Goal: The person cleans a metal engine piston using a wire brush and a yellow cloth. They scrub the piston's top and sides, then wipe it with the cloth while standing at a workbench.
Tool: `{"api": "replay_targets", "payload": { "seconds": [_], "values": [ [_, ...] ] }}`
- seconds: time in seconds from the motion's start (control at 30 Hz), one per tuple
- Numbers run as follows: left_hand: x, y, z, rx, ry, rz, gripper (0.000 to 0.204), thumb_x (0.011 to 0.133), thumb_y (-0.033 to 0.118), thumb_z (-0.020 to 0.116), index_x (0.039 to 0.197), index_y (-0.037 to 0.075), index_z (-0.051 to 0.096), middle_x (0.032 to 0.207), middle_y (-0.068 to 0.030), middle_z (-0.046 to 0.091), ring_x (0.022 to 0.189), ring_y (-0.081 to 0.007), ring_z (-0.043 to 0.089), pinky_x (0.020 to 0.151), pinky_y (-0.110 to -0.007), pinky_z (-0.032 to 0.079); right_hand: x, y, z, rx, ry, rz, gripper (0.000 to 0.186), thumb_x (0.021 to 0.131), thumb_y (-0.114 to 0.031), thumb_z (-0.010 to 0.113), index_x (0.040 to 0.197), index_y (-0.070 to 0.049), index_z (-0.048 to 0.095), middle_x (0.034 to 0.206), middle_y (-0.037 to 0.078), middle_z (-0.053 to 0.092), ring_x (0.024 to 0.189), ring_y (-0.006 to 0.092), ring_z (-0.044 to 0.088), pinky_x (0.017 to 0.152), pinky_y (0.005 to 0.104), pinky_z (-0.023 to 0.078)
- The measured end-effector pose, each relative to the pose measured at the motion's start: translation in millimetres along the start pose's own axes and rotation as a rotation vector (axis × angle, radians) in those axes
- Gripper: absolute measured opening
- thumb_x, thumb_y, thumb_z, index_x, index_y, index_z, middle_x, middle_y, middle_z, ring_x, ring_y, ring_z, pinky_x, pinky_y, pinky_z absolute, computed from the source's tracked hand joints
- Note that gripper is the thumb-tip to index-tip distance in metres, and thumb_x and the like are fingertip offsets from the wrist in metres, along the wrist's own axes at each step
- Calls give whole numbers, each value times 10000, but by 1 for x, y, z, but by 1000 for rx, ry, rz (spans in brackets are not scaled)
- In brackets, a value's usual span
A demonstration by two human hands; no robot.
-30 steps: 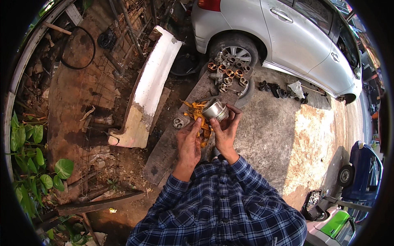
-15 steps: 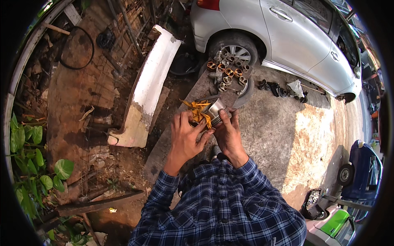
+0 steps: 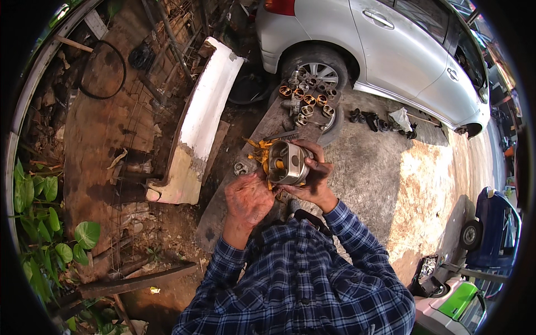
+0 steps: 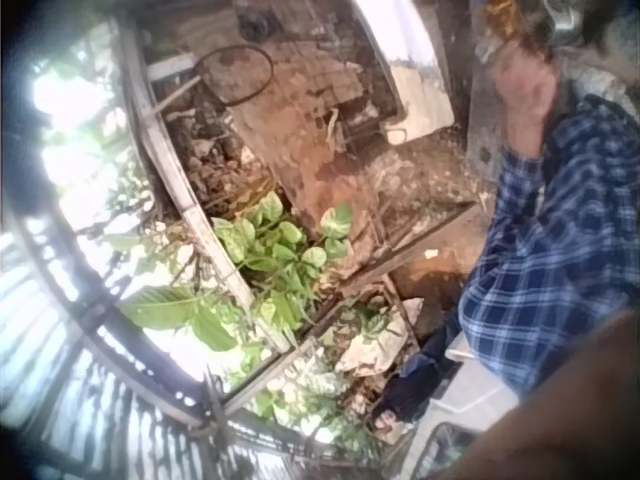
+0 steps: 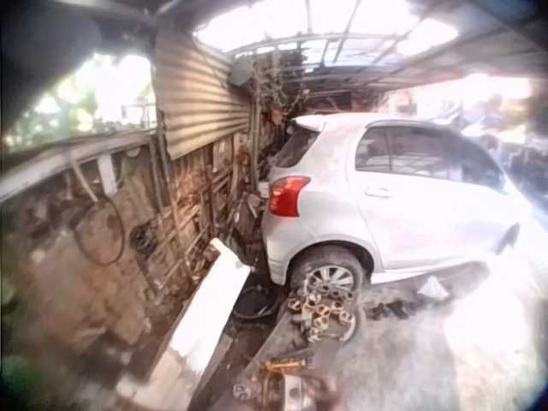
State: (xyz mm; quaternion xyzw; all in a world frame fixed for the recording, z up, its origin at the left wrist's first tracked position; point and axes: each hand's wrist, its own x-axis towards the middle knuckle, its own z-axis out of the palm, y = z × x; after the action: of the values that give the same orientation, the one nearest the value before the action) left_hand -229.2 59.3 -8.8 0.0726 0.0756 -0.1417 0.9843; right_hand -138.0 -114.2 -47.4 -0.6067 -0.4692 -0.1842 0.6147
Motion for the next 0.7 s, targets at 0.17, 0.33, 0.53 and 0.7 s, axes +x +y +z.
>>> {"api": "replay_targets", "payload": {
  "seconds": [0.17,0.33,0.53,0.7],
  "values": [
    [-7,-15,10,411,56,206,581,879,224,605,1363,-75,484,1348,-183,519,1285,-269,463,1141,-393,320,4,-11,4,-42,42,-51,891,746,-251,900,1385,-213,281,1363,247,399,1265,393,506,986,510,531],
    [-7,5,14,1555,-104,604,460,825,231,683,1211,-17,644,1142,-158,478,1166,-275,421,1033,-435,328,14,-49,23,480,361,632,608,894,-102,739,1305,-108,292,1363,203,406,1262,292,507,1006,466,510],
    [-15,40,18,3079,-319,1067,352,840,302,688,1181,227,727,1141,-79,478,1168,-248,420,931,-471,294,21,-51,6,1010,424,1214,477,956,-197,689,1278,-109,348,1196,150,560,950,241,680,792,400,591],
    [-9,60,34,3420,-558,1098,446,924,234,585,1353,353,612,1217,-25,518,1229,-215,442,928,-462,302,20,-38,5,1173,481,1384,535,940,-266,709,1308,-98,359,1129,132,582,803,225,695,712,388,587]
  ]
}}
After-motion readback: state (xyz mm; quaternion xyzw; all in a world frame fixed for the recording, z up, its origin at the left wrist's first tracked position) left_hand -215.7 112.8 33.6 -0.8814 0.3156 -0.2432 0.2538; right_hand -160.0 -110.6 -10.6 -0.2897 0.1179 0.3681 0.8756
